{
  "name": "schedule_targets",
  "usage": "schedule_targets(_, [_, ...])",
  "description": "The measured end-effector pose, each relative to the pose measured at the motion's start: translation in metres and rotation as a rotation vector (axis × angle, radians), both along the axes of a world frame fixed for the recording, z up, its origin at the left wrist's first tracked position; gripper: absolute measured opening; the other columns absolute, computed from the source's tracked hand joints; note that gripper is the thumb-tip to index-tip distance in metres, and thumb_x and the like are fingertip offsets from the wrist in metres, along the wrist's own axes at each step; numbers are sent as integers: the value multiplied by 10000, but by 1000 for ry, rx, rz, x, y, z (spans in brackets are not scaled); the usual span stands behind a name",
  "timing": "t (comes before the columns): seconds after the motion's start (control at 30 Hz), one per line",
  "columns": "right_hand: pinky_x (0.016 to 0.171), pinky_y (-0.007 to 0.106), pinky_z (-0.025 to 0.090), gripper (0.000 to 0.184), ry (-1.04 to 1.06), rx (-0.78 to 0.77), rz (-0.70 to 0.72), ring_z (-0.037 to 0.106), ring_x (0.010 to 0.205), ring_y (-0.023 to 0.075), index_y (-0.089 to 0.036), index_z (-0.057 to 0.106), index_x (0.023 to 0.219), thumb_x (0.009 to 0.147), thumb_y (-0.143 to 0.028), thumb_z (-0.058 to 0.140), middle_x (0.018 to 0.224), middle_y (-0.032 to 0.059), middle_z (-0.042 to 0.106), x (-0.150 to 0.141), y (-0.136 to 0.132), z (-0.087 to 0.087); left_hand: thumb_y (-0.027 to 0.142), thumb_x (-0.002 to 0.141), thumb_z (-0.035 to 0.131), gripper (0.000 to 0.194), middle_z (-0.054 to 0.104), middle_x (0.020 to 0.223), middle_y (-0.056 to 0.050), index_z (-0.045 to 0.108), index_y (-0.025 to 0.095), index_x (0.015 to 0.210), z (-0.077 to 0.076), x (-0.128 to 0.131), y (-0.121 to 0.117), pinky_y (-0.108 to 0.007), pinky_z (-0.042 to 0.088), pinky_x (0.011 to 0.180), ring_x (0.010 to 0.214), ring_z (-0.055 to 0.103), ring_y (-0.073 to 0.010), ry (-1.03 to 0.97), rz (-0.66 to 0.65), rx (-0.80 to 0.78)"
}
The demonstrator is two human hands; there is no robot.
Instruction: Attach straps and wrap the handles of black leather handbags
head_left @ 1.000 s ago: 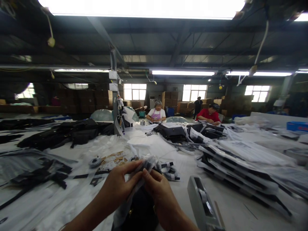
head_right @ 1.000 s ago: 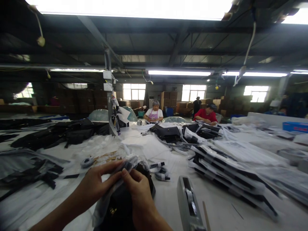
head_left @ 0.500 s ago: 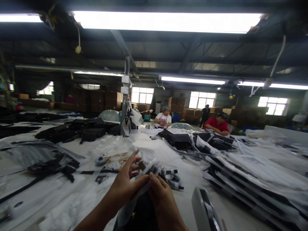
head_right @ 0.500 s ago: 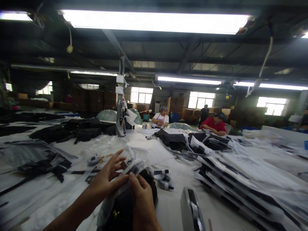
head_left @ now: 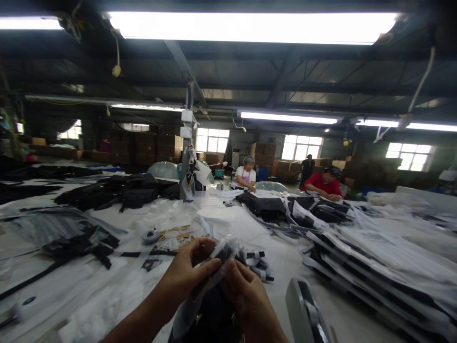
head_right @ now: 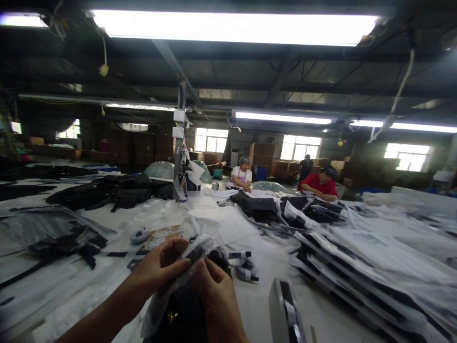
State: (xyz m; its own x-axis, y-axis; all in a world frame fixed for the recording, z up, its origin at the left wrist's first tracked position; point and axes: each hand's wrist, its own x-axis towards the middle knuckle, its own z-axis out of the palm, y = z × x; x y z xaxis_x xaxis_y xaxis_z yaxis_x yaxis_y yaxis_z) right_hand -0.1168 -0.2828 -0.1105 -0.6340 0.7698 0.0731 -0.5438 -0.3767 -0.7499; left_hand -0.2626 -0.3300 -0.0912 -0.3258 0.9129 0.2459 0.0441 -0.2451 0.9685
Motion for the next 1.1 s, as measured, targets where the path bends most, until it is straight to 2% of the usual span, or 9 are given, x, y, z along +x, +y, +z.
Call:
schedule_targets(0.1, [855, 314, 542, 433, 54, -181, 7, 704, 926, 227, -126, 757, 1011, 782, -490, 711, 1048, 112, 751, 7, 2, -7, 335, 676, 808, 402, 728, 936, -47, 629, 177, 999, 0, -2, 0, -310, 496, 834, 941, 672, -239, 13, 17, 2])
schedule_targets(0.17, [861, 292, 541, 382, 91, -240, 5, 708, 910, 200, -139, 759, 1005, 756, -430, 752, 1079, 101, 744, 9, 2, -16, 336, 694, 792, 373, 725, 942, -49, 631, 176, 991, 1, -2, -2, -314, 494, 841, 945, 674, -241, 40, 24, -6])
schedule_targets(0.3, [862, 240, 522, 463, 117, -166, 5, 707, 927, 173, -182, 739, 1060, 624, -262, 874, 1065, 87, 751, 2, -2, -32, 327, 749, 744, 323, 716, 988, -60, 617, 184, 1009, 6, 0, -7, -331, 496, 857, 959, 676, -246, 128, 33, -28])
schedule_targets(0.43, [959, 299, 481, 435, 104, -75, -124, 677, 1028, 211, -205, 728, 1065, 668, -334, 854, 1088, 75, 745, -13, -8, -39, 325, 778, 707, 316, 705, 984, -68, 597, 185, 1039, 5, 5, -10, -349, 498, 877, 988, 661, -256, 256, 90, -15])
schedule_targets(0.53, [962, 354, 480, 430, 45, -8, -218, 652, 1077, 259, -199, 707, 1066, 703, -401, 819, 1098, 88, 738, -20, -10, -42, 314, 756, 718, 289, 705, 979, -66, 606, 190, 992, 2, 11, -12, -356, 486, 909, 998, 655, -261, 331, 156, 2])
schedule_targets(0.63, [948, 382, 487, 421, 20, 54, -286, 650, 1072, 278, -196, 680, 1095, 747, -411, 780, 1092, 92, 734, -22, -13, -42, 299, 750, 722, 256, 709, 981, -59, 616, 197, 960, -2, 15, -14, -345, 487, 914, 1002, 656, -253, 362, 183, 1])
schedule_targets(0.73, [929, 381, 498, 439, -13, 117, -295, 660, 1045, 279, -190, 663, 1129, 763, -410, 763, 1083, 92, 733, -21, -14, -39, 309, 747, 727, 231, 721, 933, -44, 630, 197, 924, -4, 15, -14, -322, 508, 883, 956, 677, -238, 341, 182, -1])
schedule_targets(0.87, [933, 367, 496, 429, -57, 178, -349, 658, 1044, 277, -185, 675, 1099, 774, -461, 729, 1070, 85, 736, -22, -13, -35, 336, 739, 739, 207, 738, 904, -32, 663, 203, 878, -7, 16, -14, -305, 527, 855, 925, 690, -233, 337, 254, -8])
schedule_targets(1.1, [846, 336, 533, 403, -81, 181, -478, 681, 958, 267, -178, 684, 991, 761, -508, 711, 967, 68, 751, -27, -18, -27, 371, 830, 644, 201, 765, 996, -34, 731, 235, 951, 4, 26, -29, -296, 550, 849, 970, 700, -247, 414, 239, 11])
